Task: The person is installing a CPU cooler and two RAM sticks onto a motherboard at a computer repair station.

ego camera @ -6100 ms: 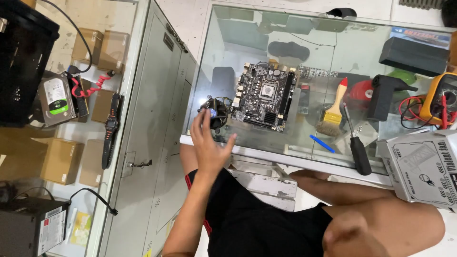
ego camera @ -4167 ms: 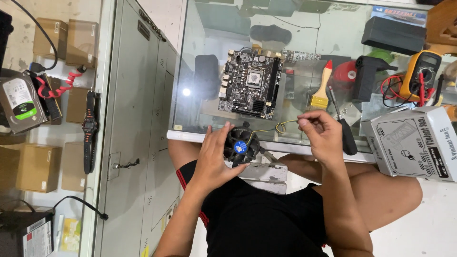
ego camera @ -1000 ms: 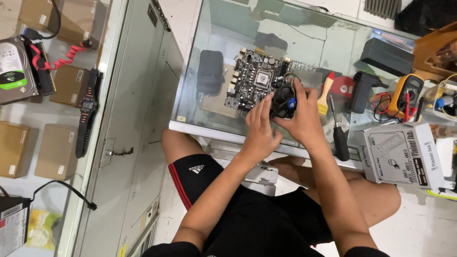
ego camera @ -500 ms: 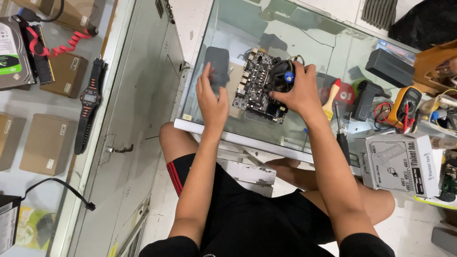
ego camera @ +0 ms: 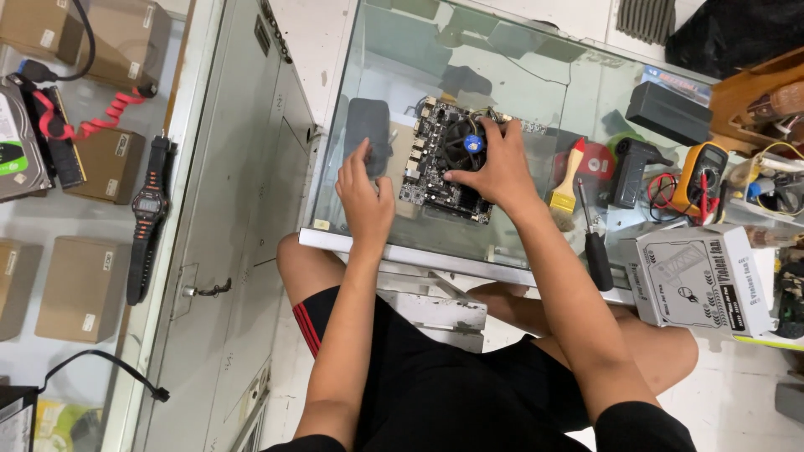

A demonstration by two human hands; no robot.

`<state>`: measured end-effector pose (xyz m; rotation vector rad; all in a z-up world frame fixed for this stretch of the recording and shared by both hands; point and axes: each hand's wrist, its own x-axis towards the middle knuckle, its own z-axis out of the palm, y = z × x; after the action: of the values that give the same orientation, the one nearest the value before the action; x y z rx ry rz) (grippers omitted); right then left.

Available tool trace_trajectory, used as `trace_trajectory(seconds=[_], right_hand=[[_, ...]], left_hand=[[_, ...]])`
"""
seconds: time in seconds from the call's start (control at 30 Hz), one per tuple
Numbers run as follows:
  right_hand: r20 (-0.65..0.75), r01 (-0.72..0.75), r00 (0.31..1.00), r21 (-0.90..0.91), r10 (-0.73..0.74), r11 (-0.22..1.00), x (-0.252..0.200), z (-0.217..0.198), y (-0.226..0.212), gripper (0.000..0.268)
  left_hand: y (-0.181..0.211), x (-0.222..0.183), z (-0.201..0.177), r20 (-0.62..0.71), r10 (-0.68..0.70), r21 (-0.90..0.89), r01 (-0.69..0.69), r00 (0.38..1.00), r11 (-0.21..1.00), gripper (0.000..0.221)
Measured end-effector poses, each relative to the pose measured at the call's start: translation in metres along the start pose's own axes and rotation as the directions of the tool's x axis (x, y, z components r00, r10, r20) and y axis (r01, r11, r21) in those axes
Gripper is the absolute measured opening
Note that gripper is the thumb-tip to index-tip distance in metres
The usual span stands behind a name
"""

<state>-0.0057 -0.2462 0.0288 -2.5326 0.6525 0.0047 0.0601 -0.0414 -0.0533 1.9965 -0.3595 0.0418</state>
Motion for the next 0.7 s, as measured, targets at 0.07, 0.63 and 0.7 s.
trace_trajectory(seconds=[0.07, 0.63, 0.7], right_hand=[[-0.004, 0.007, 1.0, 0.01, -0.007, 1.0, -0.003, -0.002, -0.003, 0.103], [-0.241, -0.144, 0.878, 0.691, 0.414, 0.708, -0.033, 0.061, 0.096, 0.049], [-0.16, -0.208, 0.88, 0.716, 0.447, 0.666, -0.015, 0.068, 0.105, 0.06]], left_hand=[[0.002, 0.001, 0.001, 0.031, 0.011, 0.034, -0.012, 0.999, 0.999, 0.064], [-0.007, 0.044, 0.065, 0.32, -0.211, -0.015, 0.228, 0.924, 0.974, 0.053], [-0.014, 0.05, 0.074, 0.351, -0.322, -0.044, 0.359, 0.879, 0.932, 0.067]])
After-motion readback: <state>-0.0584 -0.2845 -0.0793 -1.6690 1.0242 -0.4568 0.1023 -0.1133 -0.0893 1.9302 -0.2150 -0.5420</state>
